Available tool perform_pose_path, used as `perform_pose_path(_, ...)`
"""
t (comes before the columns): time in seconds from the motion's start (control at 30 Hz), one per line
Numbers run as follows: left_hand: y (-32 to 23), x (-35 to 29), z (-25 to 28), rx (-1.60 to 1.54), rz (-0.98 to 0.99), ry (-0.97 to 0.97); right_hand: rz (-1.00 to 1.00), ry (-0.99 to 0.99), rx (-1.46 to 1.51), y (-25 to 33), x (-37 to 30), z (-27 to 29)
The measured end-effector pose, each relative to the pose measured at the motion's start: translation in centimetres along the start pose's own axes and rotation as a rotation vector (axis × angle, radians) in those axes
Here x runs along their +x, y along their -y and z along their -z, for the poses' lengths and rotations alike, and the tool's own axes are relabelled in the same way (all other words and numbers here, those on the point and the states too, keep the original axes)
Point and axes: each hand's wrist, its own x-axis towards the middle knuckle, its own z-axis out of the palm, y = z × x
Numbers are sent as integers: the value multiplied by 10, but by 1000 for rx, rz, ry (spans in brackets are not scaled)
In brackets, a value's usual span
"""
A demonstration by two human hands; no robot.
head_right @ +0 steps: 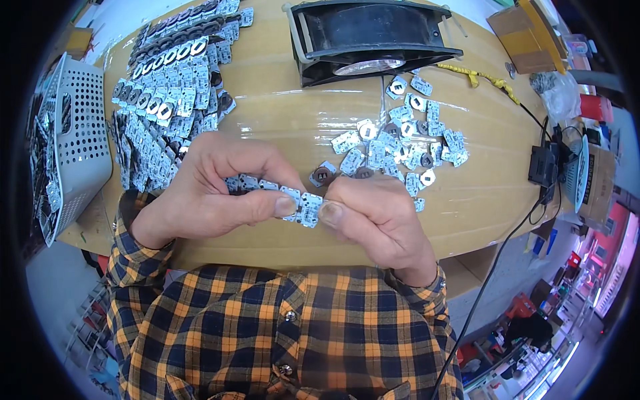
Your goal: Manually assembling small metal components or brackets at a factory workbench.
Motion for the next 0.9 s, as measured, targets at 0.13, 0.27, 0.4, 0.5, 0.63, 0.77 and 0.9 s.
perform_pose_path(0.13,0,2,-5,20,51,-81,-70,-116,-21,-3,0,-7)
perform_pose_path(0.27,-2,6,-4,-73,134,-83,-29,-255,-139,-6,3,-11)
perform_pose_path(0.4,-1,3,-8,-314,201,-53,-261,-163,321,3,-2,-5)
perform_pose_path(0.5,2,6,-12,-428,207,-52,-337,-250,862,-1,2,-9)
perform_pose_path(0.63,14,4,-16,13,-109,-222,-256,-351,398,-6,4,-10)
perform_pose_path(0.77,10,8,-17,328,-287,-240,-205,-428,306,-6,3,-15)
perform_pose_path(0.9,21,10,-20,473,-471,-328,-190,-372,191,-6,3,-13)
